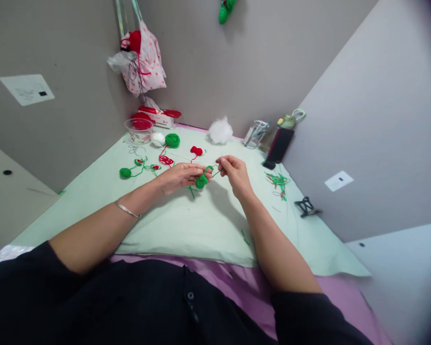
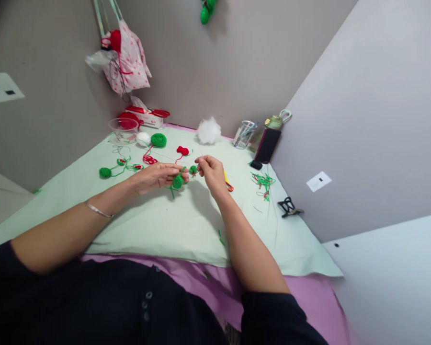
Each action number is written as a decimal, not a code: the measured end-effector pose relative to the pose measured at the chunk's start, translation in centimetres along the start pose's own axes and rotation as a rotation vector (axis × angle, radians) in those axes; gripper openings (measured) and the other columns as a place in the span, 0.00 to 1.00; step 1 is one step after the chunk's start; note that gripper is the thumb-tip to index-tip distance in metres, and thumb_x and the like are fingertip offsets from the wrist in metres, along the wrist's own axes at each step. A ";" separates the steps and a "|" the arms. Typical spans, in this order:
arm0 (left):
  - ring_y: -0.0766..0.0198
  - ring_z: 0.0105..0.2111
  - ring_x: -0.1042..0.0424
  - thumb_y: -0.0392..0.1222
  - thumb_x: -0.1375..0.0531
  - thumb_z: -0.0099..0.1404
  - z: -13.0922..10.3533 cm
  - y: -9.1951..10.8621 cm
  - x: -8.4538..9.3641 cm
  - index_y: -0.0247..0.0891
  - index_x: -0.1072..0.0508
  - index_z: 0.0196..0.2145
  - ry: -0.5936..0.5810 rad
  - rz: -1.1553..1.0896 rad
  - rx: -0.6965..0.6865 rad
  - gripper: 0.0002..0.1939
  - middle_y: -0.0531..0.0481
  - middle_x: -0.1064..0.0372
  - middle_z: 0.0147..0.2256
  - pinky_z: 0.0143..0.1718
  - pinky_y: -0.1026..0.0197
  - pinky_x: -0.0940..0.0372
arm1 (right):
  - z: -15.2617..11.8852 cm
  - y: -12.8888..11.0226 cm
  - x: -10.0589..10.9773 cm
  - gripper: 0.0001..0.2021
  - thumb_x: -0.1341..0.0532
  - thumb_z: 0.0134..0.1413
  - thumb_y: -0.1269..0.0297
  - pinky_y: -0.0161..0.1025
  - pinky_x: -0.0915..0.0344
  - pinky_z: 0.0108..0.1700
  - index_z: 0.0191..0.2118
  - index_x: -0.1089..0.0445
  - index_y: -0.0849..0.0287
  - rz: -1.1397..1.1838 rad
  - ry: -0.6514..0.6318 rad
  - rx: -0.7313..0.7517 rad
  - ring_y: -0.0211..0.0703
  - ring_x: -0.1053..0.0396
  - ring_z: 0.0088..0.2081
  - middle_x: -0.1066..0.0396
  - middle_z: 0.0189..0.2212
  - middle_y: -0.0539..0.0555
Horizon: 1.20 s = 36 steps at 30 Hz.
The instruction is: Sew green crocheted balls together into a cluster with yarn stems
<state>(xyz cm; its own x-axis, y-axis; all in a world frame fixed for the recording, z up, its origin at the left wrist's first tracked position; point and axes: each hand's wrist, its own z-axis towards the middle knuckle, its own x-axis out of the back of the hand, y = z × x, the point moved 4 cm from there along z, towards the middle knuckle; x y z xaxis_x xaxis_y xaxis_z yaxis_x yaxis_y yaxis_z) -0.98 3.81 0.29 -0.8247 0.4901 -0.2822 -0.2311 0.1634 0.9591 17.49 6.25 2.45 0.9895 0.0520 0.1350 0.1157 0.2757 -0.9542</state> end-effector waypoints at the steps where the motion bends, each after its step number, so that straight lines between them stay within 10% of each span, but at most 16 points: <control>1: 0.55 0.45 0.22 0.50 0.32 0.62 0.0 0.0 0.1 0.35 0.19 0.43 0.014 0.001 -0.008 0.17 0.38 0.20 0.43 0.50 0.54 0.31 | 0.0 0.0 0.1 0.13 0.39 0.53 0.53 0.35 0.41 0.29 0.35 0.27 0.59 0.009 0.003 0.004 0.33 0.40 0.24 0.33 0.24 0.48; 7: 0.59 0.41 0.22 0.48 0.29 0.58 0.0 0.4 1.0 0.36 0.19 0.42 0.124 -0.014 -0.060 0.17 0.42 0.20 0.41 0.47 0.55 0.30 | 0.0 -0.5 0.8 0.23 0.38 0.54 0.52 0.36 0.42 0.29 0.53 0.34 0.56 0.050 0.100 0.045 0.35 0.40 0.24 0.33 0.24 0.45; 14: 0.54 0.49 0.23 0.42 0.29 0.56 0.1 0.5 0.8 0.38 0.19 0.44 0.119 -0.006 -0.085 0.17 0.40 0.21 0.46 0.54 0.52 0.32 | -0.1 -1.1 0.6 0.16 0.34 0.50 0.49 0.35 0.43 0.26 0.36 0.33 0.57 0.127 0.080 -0.007 0.33 0.41 0.23 0.30 0.25 0.49; 36: 0.55 0.45 0.24 0.36 0.30 0.53 0.2 0.5 0.5 0.36 0.19 0.46 0.135 0.023 -0.101 0.21 0.41 0.21 0.42 0.44 0.56 0.33 | -0.4 -1.2 0.0 0.15 0.29 0.43 0.53 0.36 0.39 0.27 0.34 0.26 0.57 0.129 0.060 0.005 0.34 0.39 0.24 0.33 0.25 0.47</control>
<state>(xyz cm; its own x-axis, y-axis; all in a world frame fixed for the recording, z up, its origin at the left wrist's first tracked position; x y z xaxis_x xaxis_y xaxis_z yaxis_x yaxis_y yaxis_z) -1.35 4.32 0.61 -0.8908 0.3719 -0.2609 -0.2561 0.0632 0.9646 17.41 5.60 3.46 0.9995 0.0303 -0.0054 -0.0136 0.2749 -0.9614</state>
